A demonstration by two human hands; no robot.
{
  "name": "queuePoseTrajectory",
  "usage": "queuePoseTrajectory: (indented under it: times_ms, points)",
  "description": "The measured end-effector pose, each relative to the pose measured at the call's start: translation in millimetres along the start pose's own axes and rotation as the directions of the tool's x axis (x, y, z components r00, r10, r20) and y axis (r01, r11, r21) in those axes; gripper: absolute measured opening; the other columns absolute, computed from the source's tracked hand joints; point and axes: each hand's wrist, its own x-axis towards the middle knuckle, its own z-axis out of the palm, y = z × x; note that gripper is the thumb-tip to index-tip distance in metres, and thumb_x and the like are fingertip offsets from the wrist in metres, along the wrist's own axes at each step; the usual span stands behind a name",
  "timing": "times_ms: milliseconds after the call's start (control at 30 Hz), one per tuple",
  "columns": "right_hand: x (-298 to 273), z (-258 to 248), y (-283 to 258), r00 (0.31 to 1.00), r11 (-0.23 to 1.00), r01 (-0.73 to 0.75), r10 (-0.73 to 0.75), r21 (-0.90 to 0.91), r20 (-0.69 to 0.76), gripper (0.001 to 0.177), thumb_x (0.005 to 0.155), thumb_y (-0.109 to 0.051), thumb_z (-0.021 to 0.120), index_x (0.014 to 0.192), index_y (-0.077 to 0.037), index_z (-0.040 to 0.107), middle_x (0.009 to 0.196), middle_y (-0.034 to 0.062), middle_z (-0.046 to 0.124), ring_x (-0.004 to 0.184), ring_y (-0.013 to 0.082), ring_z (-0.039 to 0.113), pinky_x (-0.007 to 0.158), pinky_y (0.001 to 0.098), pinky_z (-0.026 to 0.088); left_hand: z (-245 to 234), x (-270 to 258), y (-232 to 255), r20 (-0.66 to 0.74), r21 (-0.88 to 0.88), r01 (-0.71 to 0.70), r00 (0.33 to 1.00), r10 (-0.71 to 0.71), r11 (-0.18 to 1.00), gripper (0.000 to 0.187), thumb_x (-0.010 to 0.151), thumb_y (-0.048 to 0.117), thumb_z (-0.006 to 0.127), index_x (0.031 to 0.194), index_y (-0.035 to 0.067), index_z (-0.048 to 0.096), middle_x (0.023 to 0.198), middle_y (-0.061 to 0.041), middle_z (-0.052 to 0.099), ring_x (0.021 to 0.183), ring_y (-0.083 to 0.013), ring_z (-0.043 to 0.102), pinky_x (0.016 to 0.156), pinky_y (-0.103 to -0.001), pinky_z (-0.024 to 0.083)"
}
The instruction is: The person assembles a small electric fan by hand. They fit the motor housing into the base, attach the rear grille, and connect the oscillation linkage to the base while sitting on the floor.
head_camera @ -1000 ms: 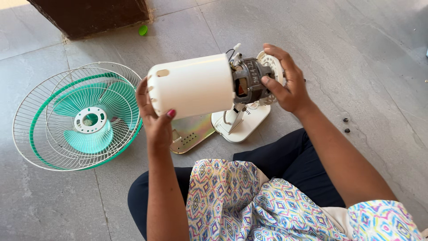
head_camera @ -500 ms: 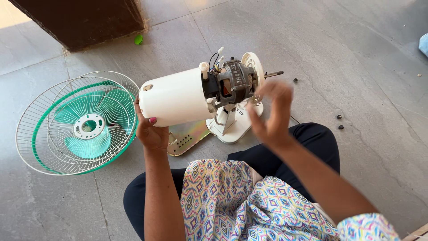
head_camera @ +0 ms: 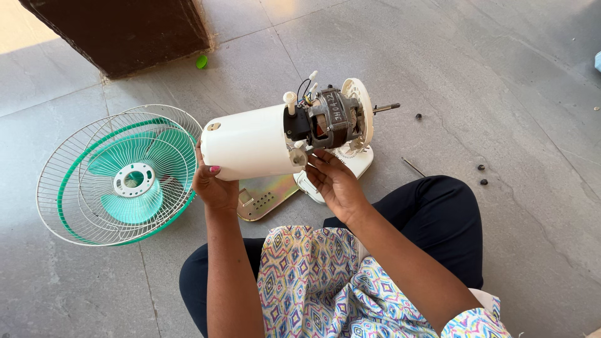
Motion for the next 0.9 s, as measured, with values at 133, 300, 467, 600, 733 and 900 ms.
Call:
queuePoseTrajectory:
  times_ms: [133,300,467,600,733,900]
  points:
    - [-8.0,19.3,-8.8,1.0,0.994,0.014,-0.017,0.108,0.02,0.034,0.097,-0.001,0.053,0.131,0.0,0.053,0.129,0.0167,0.064,0.119,0.0252,0.065,0.104,0.0357,0.053,-2.7,1.1,9.6,-0.022,-0.051,0.006,1.0,-0.007,0.999,0.096,0.057,0.015,0.057,0.15,0.003,0.035,0.134,-0.019,0.056,0.129,-0.0375,0.059,0.111,-0.049,0.053]
    - [-15.9,33.1,-15.8,0.997,0.984,0.057,-0.066,0.17,0.05,0.032,0.098,0.004,0.049,0.13,0.004,0.053,0.129,0.019,0.062,0.122,0.0266,0.064,0.11,0.0367,0.053,-0.8,-0.2,13.1,-0.058,-0.021,-0.008,0.998,0.007,1.0,0.096,0.056,0.013,0.057,0.148,0.006,0.033,0.131,-0.018,0.056,0.126,-0.0381,0.06,0.108,-0.051,0.054]
    - [-15.1,33.8,-10.4,0.997,0.98,0.073,-0.076,0.184,0.01,0.036,0.097,0.006,0.048,0.132,0.007,0.053,0.13,0.0185,0.062,0.121,0.0248,0.064,0.107,0.0348,0.048,2.3,-0.4,1.8,0.001,-0.036,0.007,1.0,-0.007,0.999,0.094,0.057,0.012,0.058,0.148,0.004,0.035,0.134,-0.018,0.056,0.128,-0.0364,0.059,0.112,-0.048,0.053]
    - [-9.8,31.4,-6.6,0.997,0.979,0.075,-0.076,0.188,-0.005,0.036,0.096,0.009,0.048,0.132,0.01,0.054,0.13,0.02,0.062,0.121,0.0247,0.063,0.107,0.0335,0.048,5.0,-1.4,-1.6,0.002,-0.037,0.026,1.0,-0.026,0.999,0.093,0.056,0.013,0.059,0.146,0.002,0.037,0.132,-0.018,0.056,0.128,-0.0361,0.059,0.111,-0.048,0.053]
    - [-5.5,31.0,-2.8,0.997,0.972,0.083,-0.079,0.221,-0.025,0.037,0.094,0.011,0.048,0.13,0.01,0.054,0.131,0.0202,0.062,0.124,0.0259,0.063,0.107,0.0334,0.048,4.7,-1.1,-3.5,-0.005,-0.002,0.026,1.0,-0.026,1.0,0.092,0.057,0.015,0.06,0.146,0.001,0.038,0.131,-0.019,0.056,0.126,-0.0362,0.059,0.109,-0.047,0.054]
    - [-5.7,33.1,-4.3,0.997,0.964,0.072,-0.08,0.256,0.02,0.042,0.091,0.013,0.047,0.134,0.01,0.051,0.133,0.0218,0.062,0.128,0.0284,0.061,0.108,0.0335,0.047,0.9,0.3,-6.0,-0.042,0.014,0.037,0.998,-0.036,0.999,0.091,0.059,0.017,0.061,0.145,0.0,0.039,0.129,-0.017,0.056,0.124,-0.0342,0.06,0.105,-0.046,0.056]
